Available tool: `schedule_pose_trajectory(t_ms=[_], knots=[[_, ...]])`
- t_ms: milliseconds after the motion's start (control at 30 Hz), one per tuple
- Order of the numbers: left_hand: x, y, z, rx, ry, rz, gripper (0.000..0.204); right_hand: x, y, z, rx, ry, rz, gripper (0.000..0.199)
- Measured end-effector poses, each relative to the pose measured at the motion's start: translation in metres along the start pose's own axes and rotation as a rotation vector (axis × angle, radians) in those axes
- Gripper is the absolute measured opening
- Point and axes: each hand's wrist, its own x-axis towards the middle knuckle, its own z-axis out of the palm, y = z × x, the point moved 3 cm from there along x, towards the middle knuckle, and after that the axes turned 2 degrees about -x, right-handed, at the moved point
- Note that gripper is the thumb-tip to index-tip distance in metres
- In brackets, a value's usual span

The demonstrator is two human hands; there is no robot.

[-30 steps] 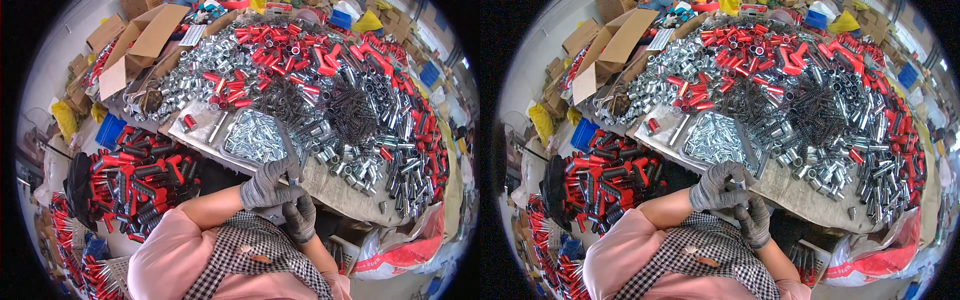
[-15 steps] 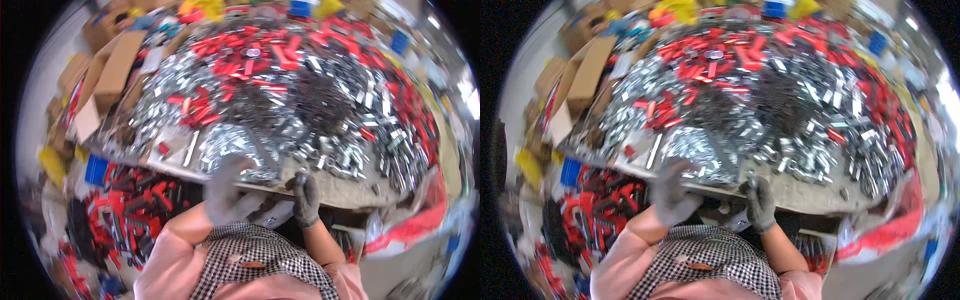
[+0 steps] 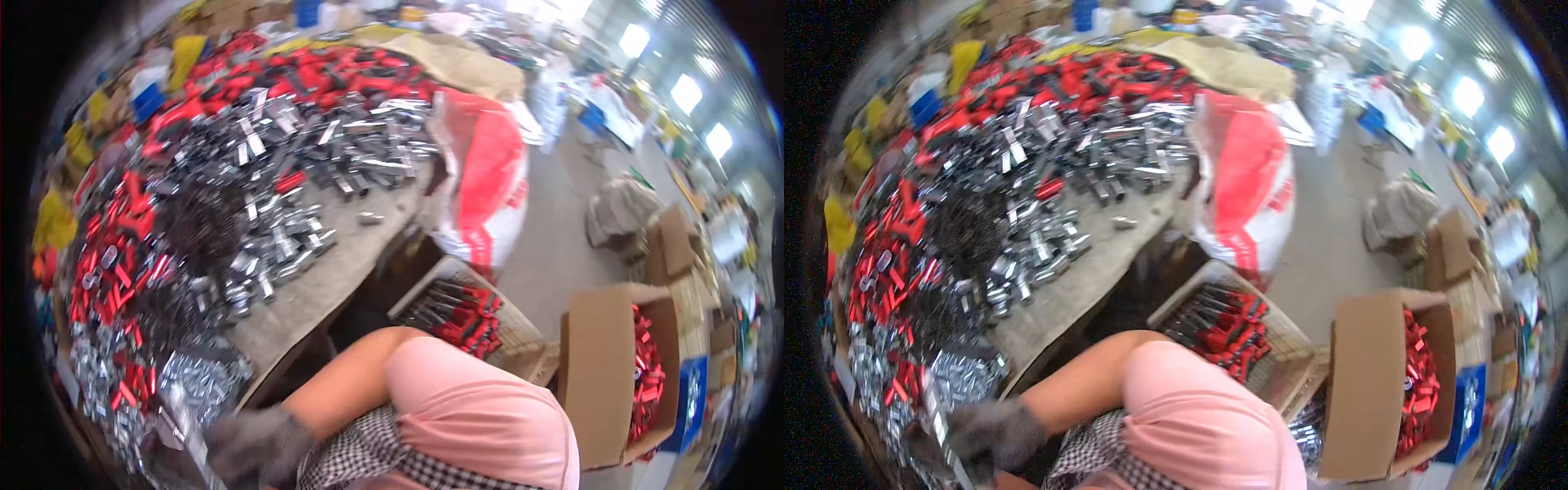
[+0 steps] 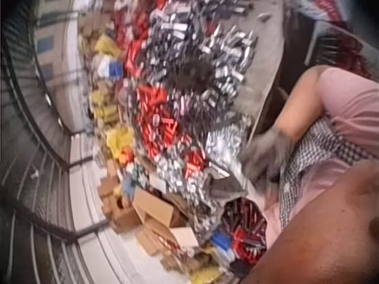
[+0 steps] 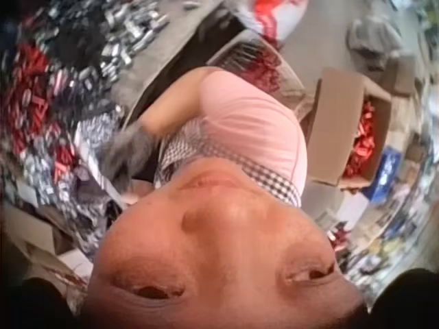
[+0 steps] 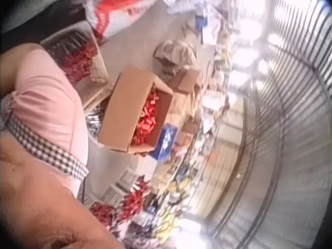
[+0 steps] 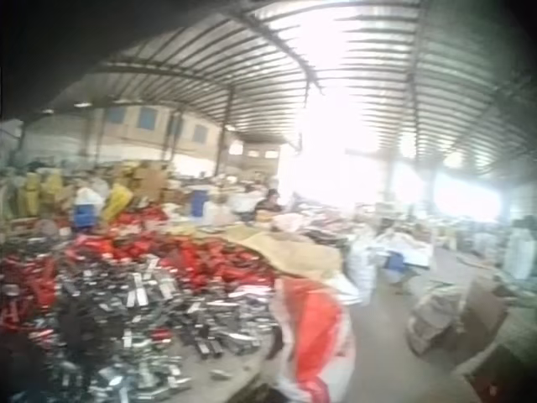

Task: The worker is assembling manual tools by inserting metal shafts into red plastic handles and securing components at a workstation.

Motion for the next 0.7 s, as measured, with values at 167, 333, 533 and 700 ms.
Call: schedule_pose_trajectory(t_ms=[167,333,533,700], knots=[[-0.076,0.004,0.045,-1.284,-0.141,0.429,0.027,0.045,-0.062,0.035,0.448,-0.105,-0.11,0.046],[-0.083,0.013,0.041,-1.277,-0.149,0.446,0.026,0.039,-0.071,0.035,0.371,-0.11,-0.104,0.044],[-0.082,0.014,0.038,-1.271,-0.167,0.496,0.024,0.037,-0.068,0.04,0.281,-0.104,-0.105,0.042],[-0.084,0.016,0.031,-1.266,-0.191,0.528,0.023,0.034,-0.057,0.042,0.206,-0.101,-0.095,0.04]])
